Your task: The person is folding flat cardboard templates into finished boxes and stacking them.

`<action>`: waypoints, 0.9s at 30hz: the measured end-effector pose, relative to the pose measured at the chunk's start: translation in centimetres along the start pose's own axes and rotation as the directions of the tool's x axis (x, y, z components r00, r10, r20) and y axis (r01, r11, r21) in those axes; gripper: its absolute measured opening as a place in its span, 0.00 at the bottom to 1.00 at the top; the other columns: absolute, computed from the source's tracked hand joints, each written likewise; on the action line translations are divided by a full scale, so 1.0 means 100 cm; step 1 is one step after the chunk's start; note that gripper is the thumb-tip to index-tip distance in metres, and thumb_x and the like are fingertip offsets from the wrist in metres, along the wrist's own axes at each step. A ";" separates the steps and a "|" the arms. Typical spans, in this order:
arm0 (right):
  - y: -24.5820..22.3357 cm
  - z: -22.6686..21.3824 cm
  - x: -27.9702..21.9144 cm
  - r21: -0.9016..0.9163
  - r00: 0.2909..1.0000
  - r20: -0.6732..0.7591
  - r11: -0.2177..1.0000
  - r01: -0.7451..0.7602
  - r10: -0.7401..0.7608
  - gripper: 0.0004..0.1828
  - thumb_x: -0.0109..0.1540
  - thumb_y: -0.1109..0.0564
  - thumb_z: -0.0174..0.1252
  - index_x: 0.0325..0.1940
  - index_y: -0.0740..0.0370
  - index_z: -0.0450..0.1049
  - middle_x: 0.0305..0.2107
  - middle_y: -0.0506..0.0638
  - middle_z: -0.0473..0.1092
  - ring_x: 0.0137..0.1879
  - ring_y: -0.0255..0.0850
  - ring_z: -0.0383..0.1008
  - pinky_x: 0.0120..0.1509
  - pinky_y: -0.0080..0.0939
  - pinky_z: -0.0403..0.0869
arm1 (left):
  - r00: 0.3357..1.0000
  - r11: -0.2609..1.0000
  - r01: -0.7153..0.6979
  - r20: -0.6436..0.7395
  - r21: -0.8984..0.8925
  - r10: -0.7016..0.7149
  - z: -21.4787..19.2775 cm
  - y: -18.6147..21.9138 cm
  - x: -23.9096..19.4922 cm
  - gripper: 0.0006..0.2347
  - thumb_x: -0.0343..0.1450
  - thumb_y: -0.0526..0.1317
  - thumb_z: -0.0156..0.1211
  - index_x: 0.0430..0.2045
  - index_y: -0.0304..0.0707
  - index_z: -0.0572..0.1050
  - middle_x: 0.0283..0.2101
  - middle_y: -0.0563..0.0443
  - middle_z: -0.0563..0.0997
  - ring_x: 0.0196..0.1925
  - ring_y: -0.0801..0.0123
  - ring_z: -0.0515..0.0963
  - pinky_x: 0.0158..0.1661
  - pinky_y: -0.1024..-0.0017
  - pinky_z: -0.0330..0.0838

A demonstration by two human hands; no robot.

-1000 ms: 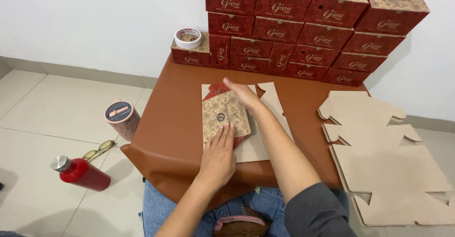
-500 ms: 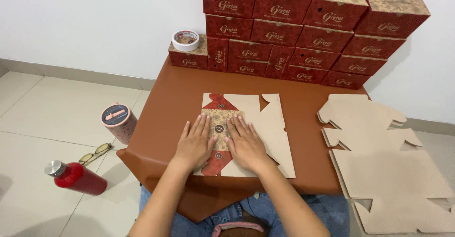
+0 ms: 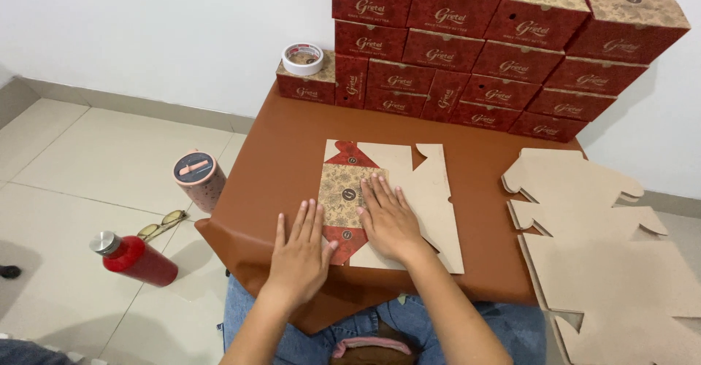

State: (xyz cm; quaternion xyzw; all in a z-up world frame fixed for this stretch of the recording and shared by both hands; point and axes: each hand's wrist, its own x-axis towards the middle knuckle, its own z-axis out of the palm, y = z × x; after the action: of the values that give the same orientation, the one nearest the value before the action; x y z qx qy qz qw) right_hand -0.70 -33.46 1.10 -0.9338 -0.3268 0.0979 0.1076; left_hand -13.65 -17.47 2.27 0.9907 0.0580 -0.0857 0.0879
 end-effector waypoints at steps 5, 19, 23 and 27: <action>-0.003 -0.005 -0.001 -0.005 1.000 0.016 1.000 -0.006 0.006 0.35 0.72 0.41 0.26 0.81 0.56 0.41 0.77 0.58 0.36 0.82 0.49 0.32 0.81 0.56 0.34 | 1.000 1.000 0.003 -0.011 -0.020 -0.003 0.003 -0.006 0.003 0.30 0.79 0.55 0.25 0.72 0.35 0.43 0.78 0.43 0.41 0.79 0.57 0.35 0.71 0.44 0.26; -0.001 -0.021 -0.015 -0.026 1.000 -0.013 0.999 0.024 -0.025 0.35 0.71 0.39 0.32 0.80 0.53 0.44 0.77 0.56 0.39 0.82 0.49 0.36 0.82 0.56 0.39 | 0.997 0.996 0.072 -0.037 0.047 -0.070 -0.001 -0.010 0.105 0.35 0.75 0.63 0.25 0.73 0.36 0.48 0.78 0.47 0.45 0.80 0.61 0.34 0.72 0.43 0.21; 0.021 -0.059 -0.062 0.259 0.998 -0.053 0.966 -0.019 0.034 0.38 0.68 0.45 0.46 0.80 0.55 0.44 0.76 0.64 0.36 0.80 0.58 0.40 0.80 0.61 0.46 | 0.995 0.992 -0.084 -0.064 -0.098 0.078 -0.032 0.015 0.039 0.50 0.65 0.74 0.44 0.73 0.33 0.43 0.77 0.36 0.45 0.79 0.50 0.41 0.71 0.38 0.32; 0.065 -0.036 -0.098 0.151 0.976 -0.005 0.965 -0.213 0.216 0.50 0.55 0.29 0.58 0.76 0.44 0.51 0.76 0.41 0.42 0.80 0.44 0.44 0.81 0.56 0.47 | 0.848 0.980 -0.197 -0.505 -0.022 0.159 0.039 0.006 0.045 0.51 0.60 0.66 0.70 0.69 0.26 0.53 0.67 0.20 0.60 0.66 0.39 0.66 0.61 0.54 0.59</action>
State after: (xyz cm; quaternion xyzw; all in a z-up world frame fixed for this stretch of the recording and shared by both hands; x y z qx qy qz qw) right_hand -3.50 -45.15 3.87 -0.9539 -0.2144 0.1234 0.1697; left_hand -9.81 -18.33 -2.24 0.9761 -0.0103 0.1851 0.1133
